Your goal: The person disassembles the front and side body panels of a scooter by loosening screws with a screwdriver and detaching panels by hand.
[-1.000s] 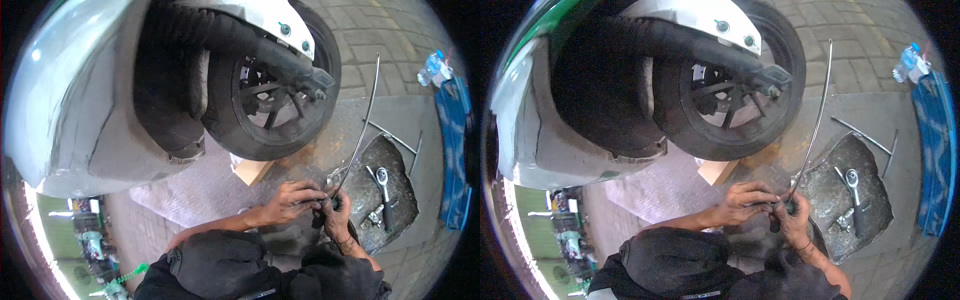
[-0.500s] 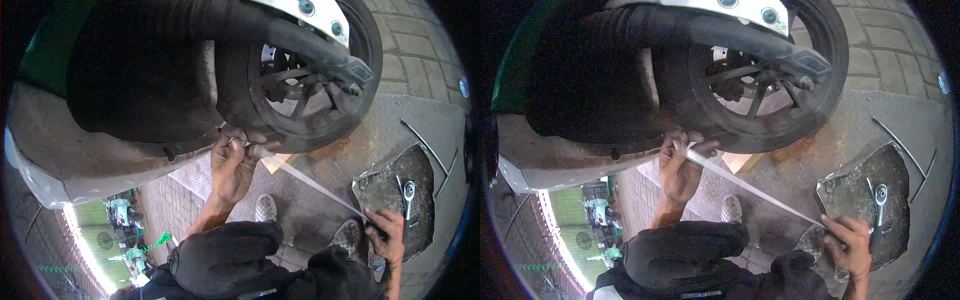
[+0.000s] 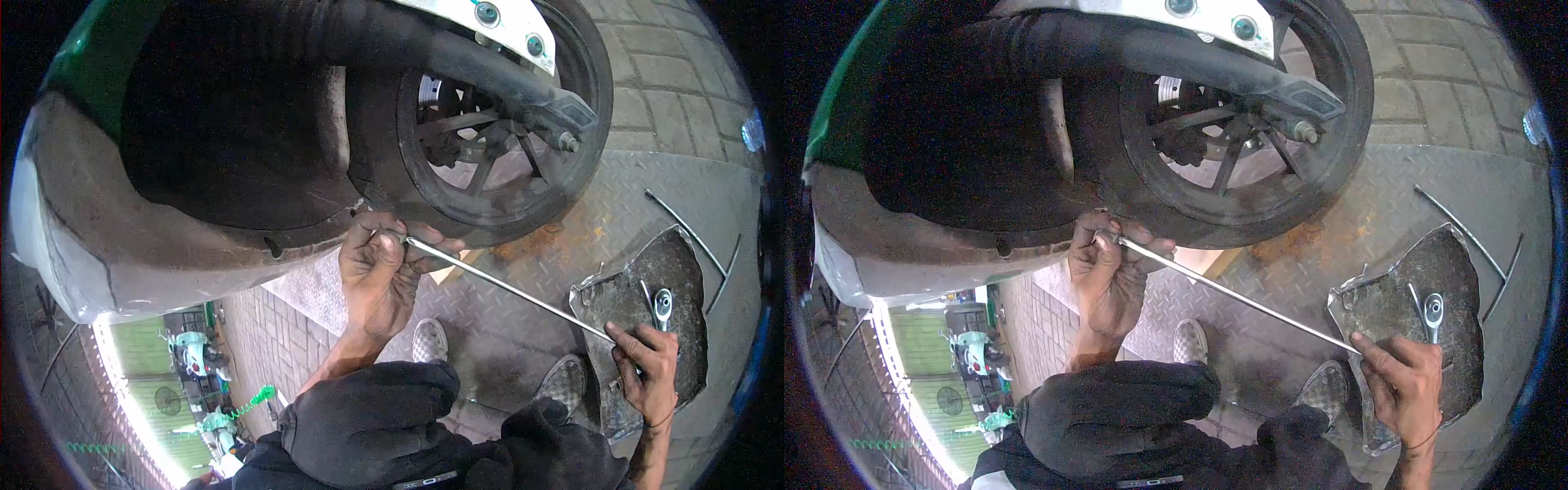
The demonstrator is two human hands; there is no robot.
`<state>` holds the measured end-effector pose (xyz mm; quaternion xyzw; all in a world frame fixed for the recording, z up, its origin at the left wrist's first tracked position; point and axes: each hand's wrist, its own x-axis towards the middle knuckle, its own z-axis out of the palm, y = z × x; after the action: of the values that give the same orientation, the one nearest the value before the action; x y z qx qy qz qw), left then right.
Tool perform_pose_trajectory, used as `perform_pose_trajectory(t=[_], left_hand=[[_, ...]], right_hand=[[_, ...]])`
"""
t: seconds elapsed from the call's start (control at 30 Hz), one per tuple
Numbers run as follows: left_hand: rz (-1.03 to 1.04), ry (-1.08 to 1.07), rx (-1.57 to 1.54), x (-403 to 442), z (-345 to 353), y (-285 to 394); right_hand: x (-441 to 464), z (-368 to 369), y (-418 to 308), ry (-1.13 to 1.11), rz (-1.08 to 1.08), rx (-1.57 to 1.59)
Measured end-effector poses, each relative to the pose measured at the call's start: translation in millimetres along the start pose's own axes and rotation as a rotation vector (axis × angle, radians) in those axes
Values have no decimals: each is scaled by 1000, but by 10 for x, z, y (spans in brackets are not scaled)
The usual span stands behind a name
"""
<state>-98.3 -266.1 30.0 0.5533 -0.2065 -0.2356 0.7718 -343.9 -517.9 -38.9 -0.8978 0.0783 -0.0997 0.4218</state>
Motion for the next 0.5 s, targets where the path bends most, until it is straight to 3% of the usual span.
perform_pose_trajectory(t=[0.2, 0.3, 0.37, 0.5], left_hand=[[25, 122, 172, -48, 25, 25], [43, 160, 172, -73, -7, 57], [57, 88, 11, -90, -104, 108], [127, 41, -275, -117, -85, 253]], right_hand=[[35, -130, -112, -38, 17, -15], [91, -194, -137, -147, 111, 243], [116, -222, -69, -322, 132, 417], [279, -526, -244, -380, 45, 255]])
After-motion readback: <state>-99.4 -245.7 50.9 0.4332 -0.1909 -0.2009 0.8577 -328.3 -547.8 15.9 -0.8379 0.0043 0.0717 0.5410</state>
